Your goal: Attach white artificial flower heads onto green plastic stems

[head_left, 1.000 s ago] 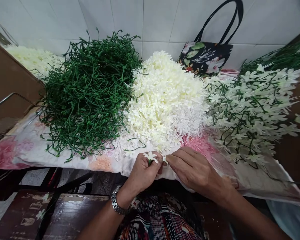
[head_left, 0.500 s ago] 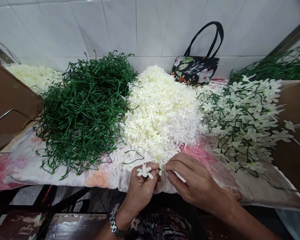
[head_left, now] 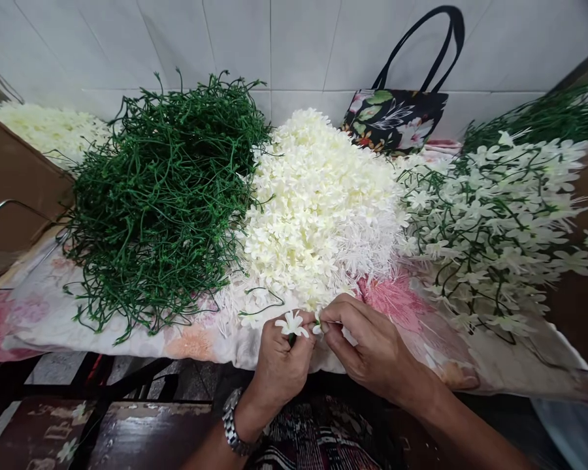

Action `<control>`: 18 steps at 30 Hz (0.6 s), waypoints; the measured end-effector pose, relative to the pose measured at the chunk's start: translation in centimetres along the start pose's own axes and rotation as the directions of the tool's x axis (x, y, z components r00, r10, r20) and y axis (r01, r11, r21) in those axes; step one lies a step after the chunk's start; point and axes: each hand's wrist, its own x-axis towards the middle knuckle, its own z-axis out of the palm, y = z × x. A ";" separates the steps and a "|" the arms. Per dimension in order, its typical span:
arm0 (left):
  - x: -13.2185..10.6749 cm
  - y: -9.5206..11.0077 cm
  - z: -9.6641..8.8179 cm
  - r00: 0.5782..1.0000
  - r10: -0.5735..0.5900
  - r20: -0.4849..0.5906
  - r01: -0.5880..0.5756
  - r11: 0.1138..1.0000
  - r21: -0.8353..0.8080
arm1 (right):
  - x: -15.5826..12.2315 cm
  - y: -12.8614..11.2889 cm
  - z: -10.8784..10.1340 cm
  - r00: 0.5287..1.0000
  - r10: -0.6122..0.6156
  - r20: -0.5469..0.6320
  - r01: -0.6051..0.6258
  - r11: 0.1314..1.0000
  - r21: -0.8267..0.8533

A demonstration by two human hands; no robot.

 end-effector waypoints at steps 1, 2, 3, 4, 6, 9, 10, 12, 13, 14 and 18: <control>0.0 0.0 0.0 1.000 -0.003 0.009 0.003 1.000 -0.006 | 0.0 0.1 0.1 1.000 -0.003 0.003 0.003 1.000 -0.001; 0.0 0.1 0.0 1.000 -0.006 0.018 0.006 1.000 -0.012 | 0.0 0.1 0.2 1.000 -0.007 0.007 0.007 1.000 0.000; 0.0 0.1 -0.1 1.000 -0.008 0.026 0.008 1.000 -0.017 | 0.0 0.2 0.2 1.000 -0.012 0.009 0.012 1.000 0.000; 0.1 0.2 -0.1 0.999 -0.009 0.032 0.010 1.000 -0.018 | 0.1 0.2 0.3 1.000 -0.017 0.008 0.017 1.000 -0.001; 0.2 0.3 -0.1 0.999 -0.010 0.038 0.011 1.000 -0.016 | 0.1 0.2 0.3 1.000 -0.027 0.007 0.027 1.000 -0.012; 0.4 0.4 -0.1 0.999 0.002 0.038 -0.001 1.000 -0.009 | 0.2 0.1 0.3 0.999 -0.035 -0.004 0.035 0.999 -0.022; 0.4 0.5 -0.1 0.999 0.002 0.035 -0.002 1.000 -0.011 | 0.2 0.1 0.3 0.999 -0.034 -0.011 0.034 0.999 -0.016; 0.4 0.5 -0.1 0.999 -0.017 0.040 0.018 0.999 -0.037 | 0.0 0.2 0.1 0.999 -0.027 -0.029 0.028 0.999 0.023; 0.3 0.5 -0.1 0.998 -0.041 0.048 0.044 0.997 -0.064 | -0.1 0.3 0.1 0.999 -0.019 -0.035 0.021 0.998 0.051; 0.2 0.6 -0.1 0.995 -0.075 0.068 0.081 0.992 -0.097 | -0.2 0.3 0.0 0.999 -0.012 -0.043 0.016 0.997 0.081; 0.0 0.6 -0.3 0.969 -0.198 0.148 0.228 0.947 -0.226 | -0.6 0.4 -0.4 0.996 -0.023 -0.084 0.033 0.991 0.126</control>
